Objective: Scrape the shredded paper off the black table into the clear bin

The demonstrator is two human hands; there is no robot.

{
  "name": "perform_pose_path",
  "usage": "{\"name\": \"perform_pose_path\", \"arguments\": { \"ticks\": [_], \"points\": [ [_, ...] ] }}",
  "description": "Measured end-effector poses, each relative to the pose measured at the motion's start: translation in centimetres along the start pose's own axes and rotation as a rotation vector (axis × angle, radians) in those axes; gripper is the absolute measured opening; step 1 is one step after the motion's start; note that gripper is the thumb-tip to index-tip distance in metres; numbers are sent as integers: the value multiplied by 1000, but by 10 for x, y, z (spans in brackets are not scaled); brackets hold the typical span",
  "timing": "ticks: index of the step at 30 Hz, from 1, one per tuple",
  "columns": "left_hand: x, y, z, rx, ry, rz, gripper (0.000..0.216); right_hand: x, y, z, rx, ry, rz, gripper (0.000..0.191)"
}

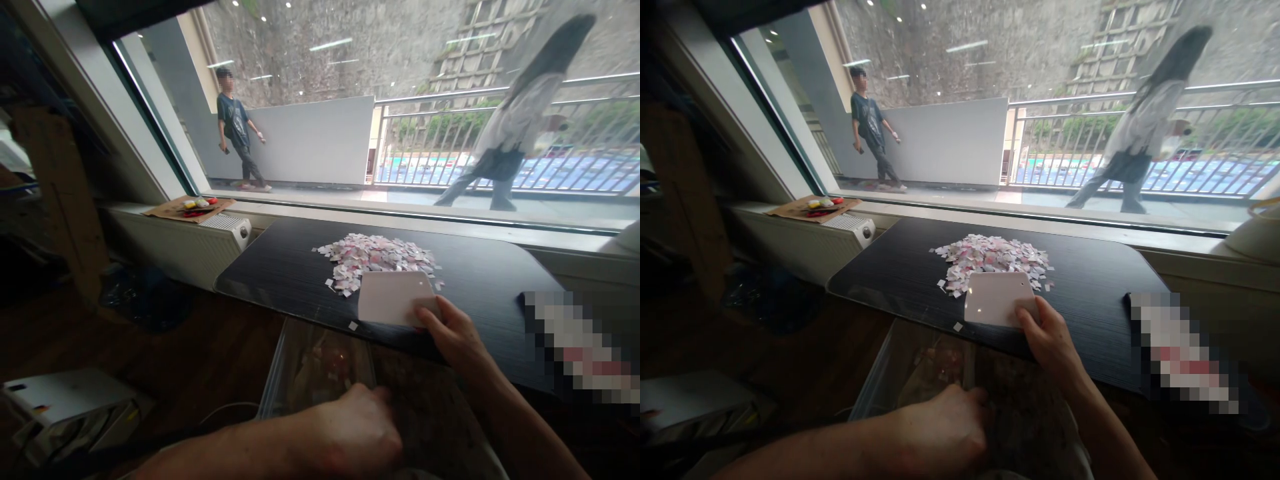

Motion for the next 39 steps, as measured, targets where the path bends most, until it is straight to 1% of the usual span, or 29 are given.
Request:
{"name": "perform_pose_path", "arguments": {
  "ticks": [5, 8, 10, 11, 13, 16, 18, 22, 26, 28, 30, 32, 35, 37, 39],
  "points": [
    [0, 0, 0, 8, -3, 3, 11, -1, 3, -12, 82, 8, -2, 25],
    [-1, 0, 5, 21, -7, 14, 12, 6, 10, -17, 134, -24, -7, 24],
    [-1, 0, 7, 53, -7, 28, 10, 14, 13, -16, 135, -37, 3, 22],
    [-2, 0, 8, 65, -7, 34, 10, 19, 13, -12, 110, -32, 16, 21],
    [-2, 1, 9, 70, 2, 34, 11, 27, 9, 1, 13, 8, 48, 19],
    [-1, 4, 9, 32, 21, 22, 12, 31, -5, 21, -148, 85, 88, 16],
    [2, 8, 8, 20, 38, 33, 11, 26, -17, 30, -169, 96, 93, 17],
    [5, 20, 8, 35, 68, 67, 7, 2, -29, 40, -93, 69, 58, 22],
    [8, 28, 9, 30, 76, 88, 9, -14, -23, 51, -16, 51, 46, 26],
    [10, 30, 8, 30, 84, 99, 9, -13, -20, 53, -4, 47, 49, 26],
    [11, 30, 5, 54, 91, 112, 9, -7, -20, 50, -29, 44, 57, 25],
    [12, 31, 4, 75, 96, 127, 9, 0, -23, 43, -52, 32, 71, 25],
    [14, 33, 3, 75, 116, 143, 9, 3, -25, 32, -21, 36, 77, 25],
    [15, 35, 2, 63, 127, 148, 8, -2, -22, 34, 2, 62, 69, 22],
    [16, 36, 2, 54, 130, 155, 7, -9, -13, 43, 22, 86, 53, 21]
  ]
}}
Point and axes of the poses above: each hand's wrist, its own y-axis away from the middle knuckle, its own z-axis out of the back of the hand, x = y × z, the point moved 6 cm from there along -y, towards the middle knuckle, and after that the axes turned 3 degrees about -z, right-handed, at the moved point
